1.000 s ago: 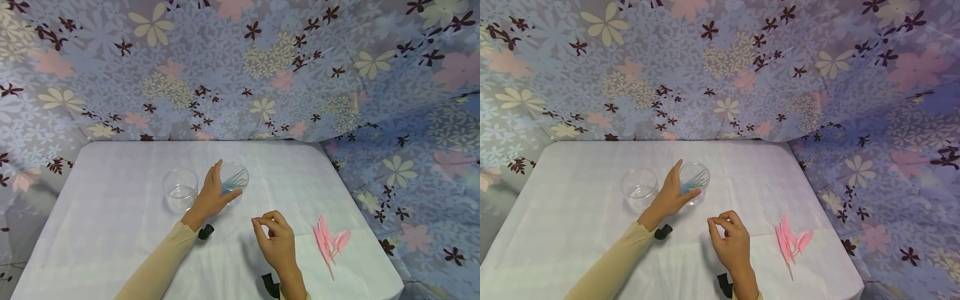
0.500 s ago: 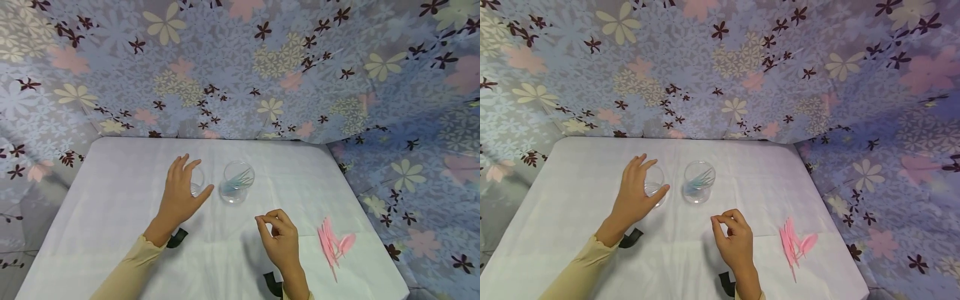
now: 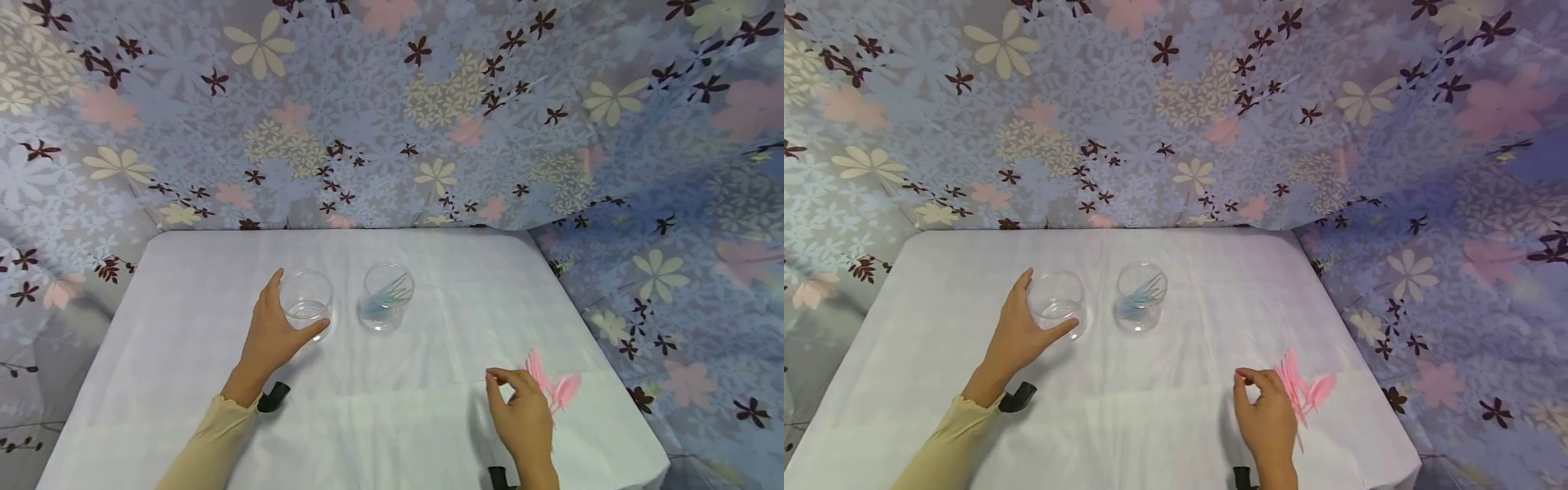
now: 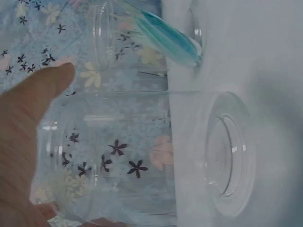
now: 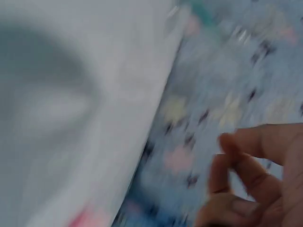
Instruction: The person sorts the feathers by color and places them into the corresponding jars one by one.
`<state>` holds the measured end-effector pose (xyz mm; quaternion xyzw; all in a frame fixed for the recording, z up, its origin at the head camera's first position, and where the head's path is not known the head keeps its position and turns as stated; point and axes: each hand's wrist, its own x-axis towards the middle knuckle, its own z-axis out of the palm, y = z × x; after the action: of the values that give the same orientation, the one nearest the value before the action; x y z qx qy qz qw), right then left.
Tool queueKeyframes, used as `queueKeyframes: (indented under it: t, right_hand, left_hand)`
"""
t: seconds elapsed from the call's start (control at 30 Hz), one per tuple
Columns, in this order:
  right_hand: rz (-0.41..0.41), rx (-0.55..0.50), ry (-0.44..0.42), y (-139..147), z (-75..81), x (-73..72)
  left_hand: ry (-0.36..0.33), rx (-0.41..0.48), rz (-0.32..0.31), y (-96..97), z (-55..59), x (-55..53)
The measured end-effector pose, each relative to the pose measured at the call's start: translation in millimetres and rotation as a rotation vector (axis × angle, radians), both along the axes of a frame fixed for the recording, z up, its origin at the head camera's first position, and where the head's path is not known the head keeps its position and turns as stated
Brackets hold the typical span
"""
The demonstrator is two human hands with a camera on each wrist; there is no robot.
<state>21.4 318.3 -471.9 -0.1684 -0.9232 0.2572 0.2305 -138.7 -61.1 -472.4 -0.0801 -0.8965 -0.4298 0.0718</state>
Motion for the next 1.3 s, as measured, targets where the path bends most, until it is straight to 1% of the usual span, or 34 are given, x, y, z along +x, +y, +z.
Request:
queueKeyframes:
  t: [0.1, 0.17, 0.23, 0.3, 0.4, 0.5, 0.6, 0.73, 0.83, 0.9, 0.97, 1.13, 1.3]
  right_hand:
    - [-0.172, 0.015, -0.158, 30, 3.4, 17.3]
    - [-0.266, -0.005, -0.250, 49, 5.1, 28.4]
    - [-0.347, -0.035, -0.357, 66, 3.3, 37.9]
    - [-0.400, -0.064, -0.436, 79, -3.1, 44.8]
    - [-0.444, -0.108, -0.511, 89, -15.6, 52.0]
    - [-0.456, -0.137, -0.533, 93, -25.6, 56.0]
    - [-0.463, -0.154, -0.565, 94, -30.8, 57.3]
    - [-0.452, -0.173, -0.590, 95, -34.5, 56.0]
    - [-0.435, -0.180, -0.597, 93, -37.2, 54.4]
    - [-0.435, -0.180, -0.602, 92, -39.3, 53.3]
    - [-0.445, -0.169, -0.601, 91, -41.0, 52.8]
    - [-0.466, -0.158, -0.603, 90, -41.6, 51.5]
    - [-0.454, -0.141, -0.604, 90, -38.9, 48.9]
  left_hand:
    - [-0.045, 0.023, 0.012, -1.5, -4.5, -0.4]
    - [-0.056, 0.031, 0.019, -3.0, -6.8, -1.3]
    - [-0.057, 0.038, 0.026, -3.9, -8.4, -1.7]
    - [-0.053, 0.044, 0.037, -3.9, -8.6, -0.3]
    - [-0.046, 0.068, 0.063, -0.7, -6.1, 5.8]
    - [-0.037, 0.110, 0.067, 8.6, -2.7, 15.9]
    - [-0.010, 0.138, 0.035, 21.8, -1.0, 28.4]
    - [0.024, 0.124, -0.028, 38.3, -3.6, 45.8]
    - [0.008, 0.098, -0.059, 46.9, -7.5, 56.9]
    - [-0.005, 0.081, -0.070, 50.8, -10.0, 62.2]
    - [-0.015, 0.070, -0.078, 53.6, -11.6, 65.6]
    - [-0.023, 0.056, -0.100, 58.7, -15.1, 69.8]
    - [-0.023, 0.053, -0.136, 63.1, -16.9, 71.7]
